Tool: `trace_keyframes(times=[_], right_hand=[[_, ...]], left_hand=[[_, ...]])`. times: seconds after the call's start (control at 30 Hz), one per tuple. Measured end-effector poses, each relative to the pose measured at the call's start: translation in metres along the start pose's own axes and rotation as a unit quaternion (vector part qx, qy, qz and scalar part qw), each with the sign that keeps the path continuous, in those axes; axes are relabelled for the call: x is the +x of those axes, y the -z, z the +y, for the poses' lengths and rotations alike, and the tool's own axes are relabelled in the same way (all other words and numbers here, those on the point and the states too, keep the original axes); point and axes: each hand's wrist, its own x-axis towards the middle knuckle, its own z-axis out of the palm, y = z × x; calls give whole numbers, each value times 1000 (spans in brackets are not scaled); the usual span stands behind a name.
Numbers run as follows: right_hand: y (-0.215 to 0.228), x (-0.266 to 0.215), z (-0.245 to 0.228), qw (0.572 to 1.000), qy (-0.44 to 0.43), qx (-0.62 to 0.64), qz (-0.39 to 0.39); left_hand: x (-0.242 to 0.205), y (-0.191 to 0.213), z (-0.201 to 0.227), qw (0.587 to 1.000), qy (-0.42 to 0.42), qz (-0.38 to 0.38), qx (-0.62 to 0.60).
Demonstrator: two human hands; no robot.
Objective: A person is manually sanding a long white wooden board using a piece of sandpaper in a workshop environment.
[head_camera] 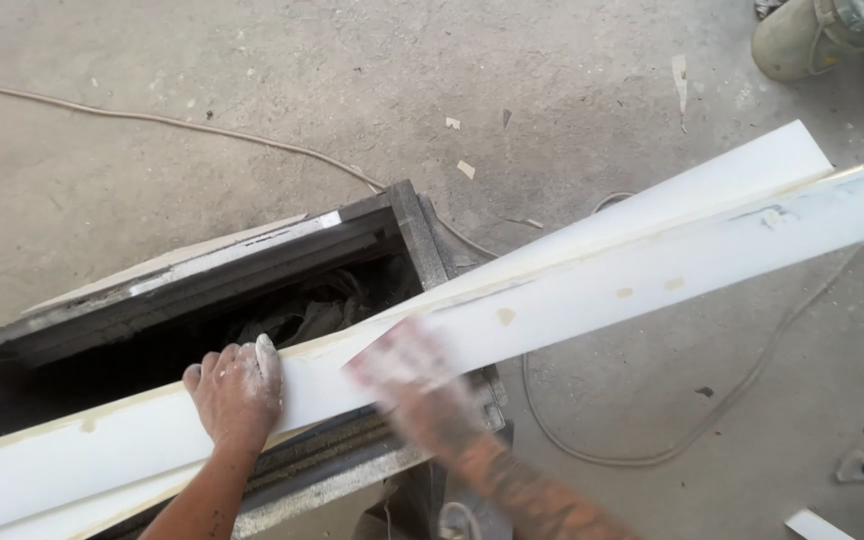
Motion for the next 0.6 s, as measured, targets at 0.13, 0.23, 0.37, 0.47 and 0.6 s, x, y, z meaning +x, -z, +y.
trace_keyframes(times=[0.13,0.23,0.37,0.47,0.6], right_hand=[[77,-57,149,950,-306,60,-18],[94,-115,232,919,-312,-227,75],[30,-62,135,944,-210,-221,125],[-19,-20,4,990,-122,-23,63],[-18,-10,-31,988,-9,142,-67]], left_hand=[[1,14,8,1000,11,-22,-3],[-3,18,9,998,29,-52,-32],[-3,11,4,999,18,-48,-6],[2,15,5,999,22,-47,7],[-1,11,5,998,20,-60,9]])
